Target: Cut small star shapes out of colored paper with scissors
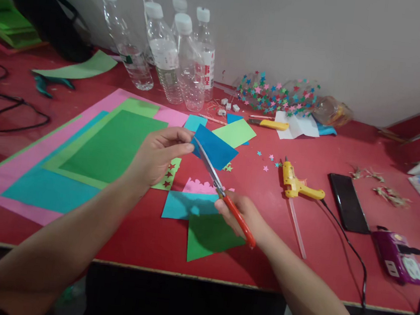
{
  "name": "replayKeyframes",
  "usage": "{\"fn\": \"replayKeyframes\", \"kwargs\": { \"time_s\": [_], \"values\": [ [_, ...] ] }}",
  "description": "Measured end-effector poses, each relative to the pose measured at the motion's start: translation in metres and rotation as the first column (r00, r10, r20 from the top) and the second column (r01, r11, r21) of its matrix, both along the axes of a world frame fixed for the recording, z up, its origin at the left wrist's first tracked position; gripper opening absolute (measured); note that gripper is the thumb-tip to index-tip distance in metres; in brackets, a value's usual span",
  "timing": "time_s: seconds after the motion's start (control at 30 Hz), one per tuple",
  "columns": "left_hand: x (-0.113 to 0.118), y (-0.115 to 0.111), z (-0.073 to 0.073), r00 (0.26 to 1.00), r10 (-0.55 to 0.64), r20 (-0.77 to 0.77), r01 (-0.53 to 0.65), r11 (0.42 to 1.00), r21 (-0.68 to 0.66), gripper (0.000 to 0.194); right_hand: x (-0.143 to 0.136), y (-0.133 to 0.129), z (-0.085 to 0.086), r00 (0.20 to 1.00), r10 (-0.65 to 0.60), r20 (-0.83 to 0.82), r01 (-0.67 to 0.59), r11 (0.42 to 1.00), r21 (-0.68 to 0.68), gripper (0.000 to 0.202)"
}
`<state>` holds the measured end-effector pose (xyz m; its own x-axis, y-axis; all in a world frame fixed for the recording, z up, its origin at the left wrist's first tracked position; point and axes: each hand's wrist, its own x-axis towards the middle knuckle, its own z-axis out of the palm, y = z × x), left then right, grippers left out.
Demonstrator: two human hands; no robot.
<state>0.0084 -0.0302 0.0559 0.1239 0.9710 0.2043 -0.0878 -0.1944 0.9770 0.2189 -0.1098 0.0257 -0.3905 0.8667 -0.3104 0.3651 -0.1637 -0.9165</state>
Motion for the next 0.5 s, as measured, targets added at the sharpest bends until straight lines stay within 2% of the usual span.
{"fn": "replayKeyframes", "kwargs": {
  "time_s": [0.33, 0.5],
  "values": [
    [-0.0002, 0.0008, -0.0023, 0.999, -0.006, 0.033, 0.006, 1.000, 0.013, 0.008, -0.0041, 0.0000, 0.0056, 0.997, -0.067, 0.023, 0.068, 0.997, -0.025, 0.045],
    [0.0001, 0.0016, -0.0037, 0.998, 0.029, 0.049, -0.029, 1.000, 0.000, 0.007, -0.0042, 0.0013, 0.0093, 0.997, -0.077, 0.011, 0.078, 0.997, -0.025, 0.041]
  ]
}}
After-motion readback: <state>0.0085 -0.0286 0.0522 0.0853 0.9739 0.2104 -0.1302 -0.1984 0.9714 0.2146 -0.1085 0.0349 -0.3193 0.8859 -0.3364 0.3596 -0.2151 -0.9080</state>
